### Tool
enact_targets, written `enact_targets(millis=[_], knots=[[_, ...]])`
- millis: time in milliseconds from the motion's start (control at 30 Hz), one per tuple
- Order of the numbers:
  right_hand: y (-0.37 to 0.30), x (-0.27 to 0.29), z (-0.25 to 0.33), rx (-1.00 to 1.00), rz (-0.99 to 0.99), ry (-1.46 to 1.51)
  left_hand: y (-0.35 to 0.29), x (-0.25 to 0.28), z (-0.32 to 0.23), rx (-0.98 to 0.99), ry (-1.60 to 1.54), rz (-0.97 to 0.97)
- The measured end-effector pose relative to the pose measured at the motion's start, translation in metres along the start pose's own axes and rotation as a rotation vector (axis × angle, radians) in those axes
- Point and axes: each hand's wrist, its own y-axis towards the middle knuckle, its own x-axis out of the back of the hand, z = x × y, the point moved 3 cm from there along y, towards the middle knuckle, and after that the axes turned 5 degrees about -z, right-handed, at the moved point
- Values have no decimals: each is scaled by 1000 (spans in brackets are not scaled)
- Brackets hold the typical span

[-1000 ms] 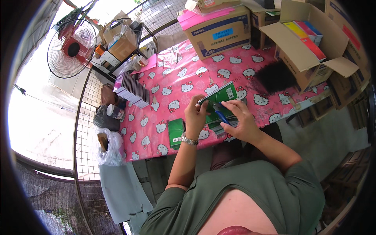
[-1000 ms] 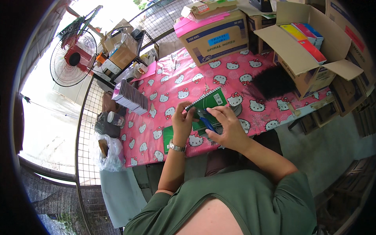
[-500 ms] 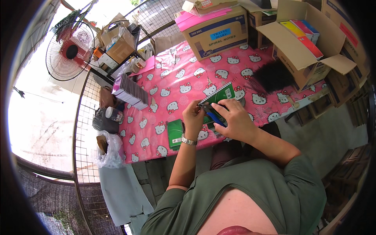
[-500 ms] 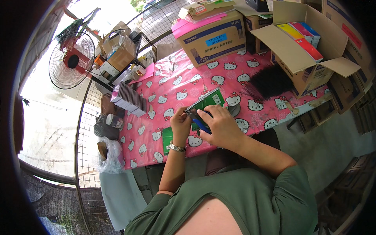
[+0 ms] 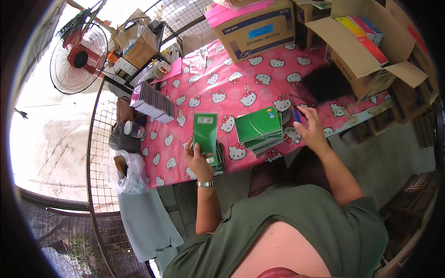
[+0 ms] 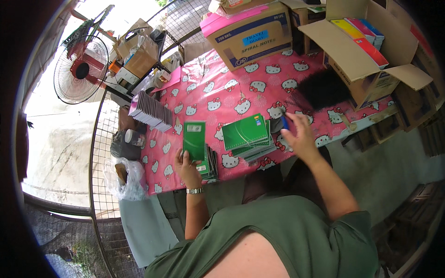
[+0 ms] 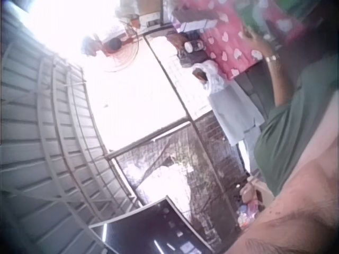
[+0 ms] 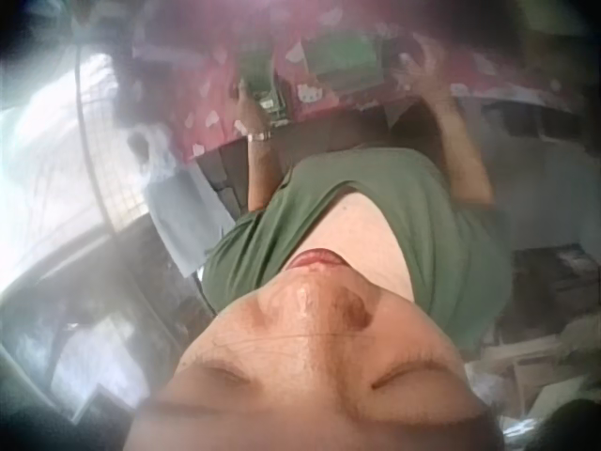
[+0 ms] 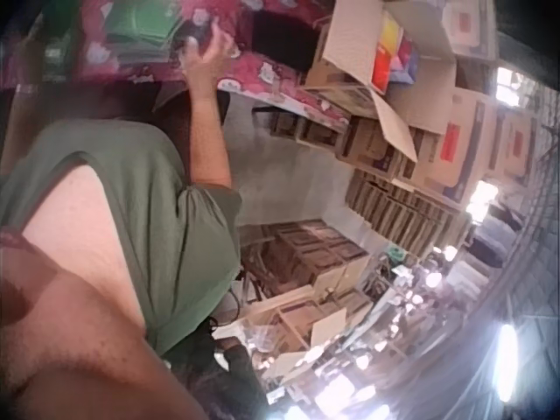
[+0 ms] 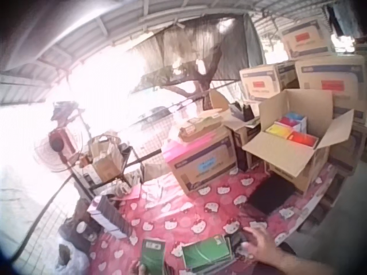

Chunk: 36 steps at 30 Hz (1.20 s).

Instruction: The person assembles spiral-bound notebooks by threading plastic coils through punched holes in notebook covers and paper stacks, then using pliers to trim and crimp the ends of the coils.

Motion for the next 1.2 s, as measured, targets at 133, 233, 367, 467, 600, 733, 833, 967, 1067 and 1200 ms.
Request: enact_targets(millis=[133, 233, 367, 467, 600, 733, 833, 967, 1067, 1200], knots=[[-40, -19, -126, -35, 145, -545, 3, 87, 45, 18, 451, -150], [-8, -28, -135, 15, 64, -588, 4, 109, 59, -294, 1029, -234], [55, -34, -157, 5, 44, -713, 2, 89, 49, -391, 1197, -231], [77, -44, -163, 55, 165, -872, -13, 32, 20, -787, 1210, -93], [90, -44, -175, 78, 166, -896, -65, -101, -34, -1004, 800, 618], [105, -24, -139, 45, -62, -633, -93, -155, -36, -1057, 1061, 1029], [110, -2, -105, 50, -126, -441, -88, -162, -33, -1002, 1162, 1195], [102, 27, -58, 189, -93, -96, -73, -165, -48, -930, 1021, 1331], [77, 20, 7, 37, 10, 155, -55, -169, -70, -846, 909, 1227], [18, -28, 43, -248, 62, 640, -57, -185, -59, -918, 1133, 912]])
